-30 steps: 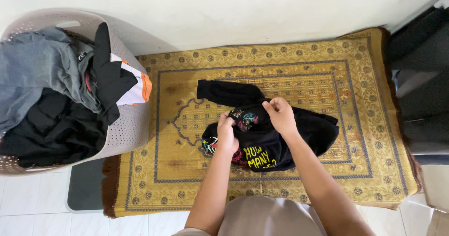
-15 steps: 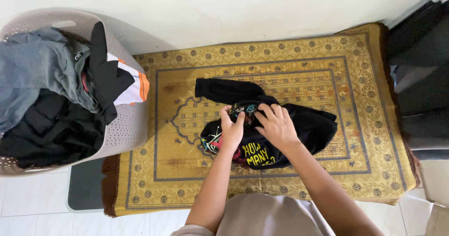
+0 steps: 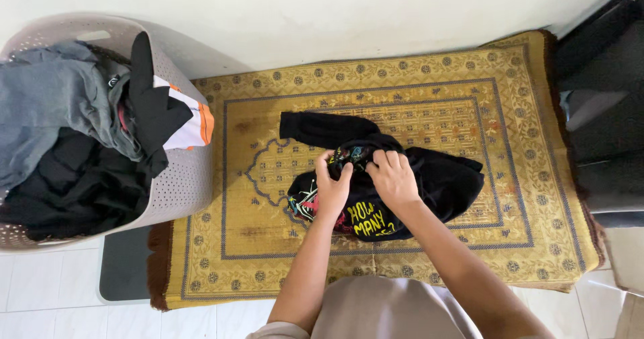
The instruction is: The person removes a black hoodie from a hanger, places it on a rug, and smooths it out. They then fold the hoodie and place it back on a hanger before hanging it on a clothes rack.
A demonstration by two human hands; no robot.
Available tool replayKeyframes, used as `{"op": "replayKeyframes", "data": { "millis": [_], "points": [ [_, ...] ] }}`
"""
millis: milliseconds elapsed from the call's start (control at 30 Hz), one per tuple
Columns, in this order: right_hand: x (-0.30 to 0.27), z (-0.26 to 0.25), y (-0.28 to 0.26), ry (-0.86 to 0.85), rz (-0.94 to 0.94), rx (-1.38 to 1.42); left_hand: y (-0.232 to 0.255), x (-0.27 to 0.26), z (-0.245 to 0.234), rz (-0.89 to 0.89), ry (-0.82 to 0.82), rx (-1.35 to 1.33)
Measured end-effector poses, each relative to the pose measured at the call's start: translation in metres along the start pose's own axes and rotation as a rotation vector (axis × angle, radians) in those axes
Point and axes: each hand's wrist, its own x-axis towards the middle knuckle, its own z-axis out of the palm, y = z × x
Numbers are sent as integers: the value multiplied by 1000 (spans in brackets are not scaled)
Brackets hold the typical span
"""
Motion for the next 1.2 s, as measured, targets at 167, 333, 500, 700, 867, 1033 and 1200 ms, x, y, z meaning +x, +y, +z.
{"op": "replayKeyframes", "data": {
  "millis": [167, 333, 500, 700, 867, 1033, 1200],
  "points": [
    [2, -29, 5, 254, 10, 212, 16, -9, -12, 26, -146, -343],
    [-4, -44, 14, 298, 136, 487, 3, -20, -27, 38, -289, 16],
    [-23, -37, 32, 279, 340, 633, -50, -20, -27, 62, -295, 163],
    [-47, -32, 79, 367, 767, 848, -84, 2, -34, -134, -14, 80],
    [-67, -44, 153, 671, 803, 891, -51, 6, -35, -171, 171, 510],
    [-69, -38, 166, 629, 690, 873, 18, -13, 8, 215, 198, 955],
    [-74, -34, 131, 418, 612, 903, 86, -33, 73, 230, 53, 653]
  ]
}}
